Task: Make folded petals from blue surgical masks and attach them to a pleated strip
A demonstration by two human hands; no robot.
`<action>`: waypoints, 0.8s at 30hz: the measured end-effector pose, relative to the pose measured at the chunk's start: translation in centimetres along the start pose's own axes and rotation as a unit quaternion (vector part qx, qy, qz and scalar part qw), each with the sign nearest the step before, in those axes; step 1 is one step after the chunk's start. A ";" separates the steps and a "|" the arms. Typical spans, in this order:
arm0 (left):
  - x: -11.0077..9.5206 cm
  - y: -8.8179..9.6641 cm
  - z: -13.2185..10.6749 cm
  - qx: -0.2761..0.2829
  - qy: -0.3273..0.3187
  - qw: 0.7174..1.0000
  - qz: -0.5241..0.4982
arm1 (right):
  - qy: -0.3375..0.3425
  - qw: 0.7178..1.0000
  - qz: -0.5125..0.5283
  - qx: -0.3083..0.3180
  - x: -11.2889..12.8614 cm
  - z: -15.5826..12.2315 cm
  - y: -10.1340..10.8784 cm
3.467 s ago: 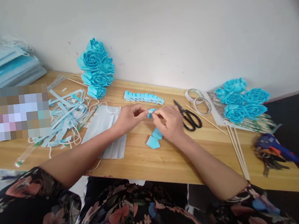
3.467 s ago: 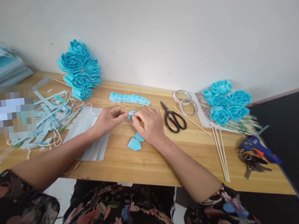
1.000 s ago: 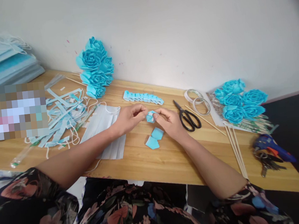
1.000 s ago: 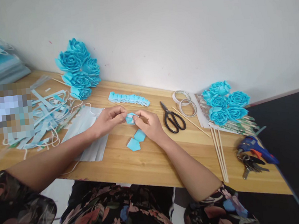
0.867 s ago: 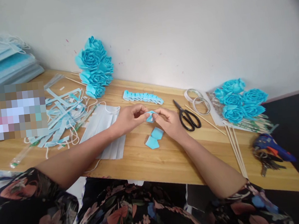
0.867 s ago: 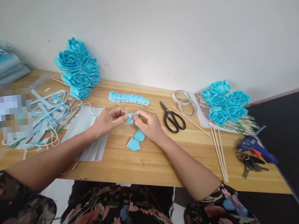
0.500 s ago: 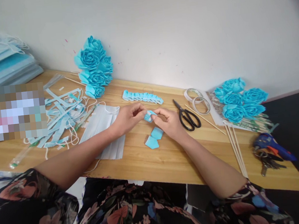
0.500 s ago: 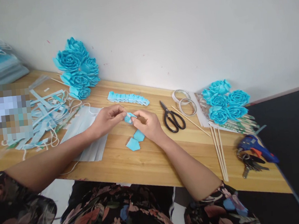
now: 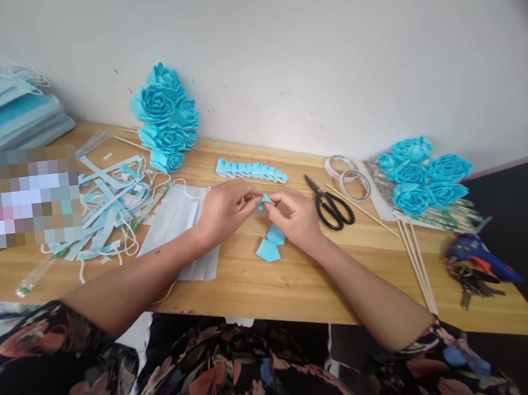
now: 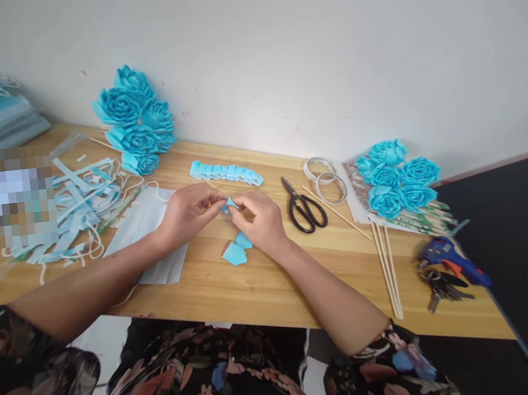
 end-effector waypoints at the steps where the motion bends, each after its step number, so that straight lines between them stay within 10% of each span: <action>1: -0.2 -0.1 0.0 0.005 -0.005 1.000 -0.003 | 0.006 1.000 -0.004 -0.002 0.1 0.0 0.0; 24: 0.7 -0.8 -0.3 0.036 0.057 0.997 -0.030 | 0.047 0.998 -0.044 0.005 0.4 -0.2 -0.3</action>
Point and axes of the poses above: each hand's wrist, its own z-axis towards the middle knuckle, its own y-axis out of the back of the hand, x = y × z, the point moved 10 cm from there along z, towards the middle knuckle, and after that the axes turned 8 degrees about -x, right-handed, at the moved point
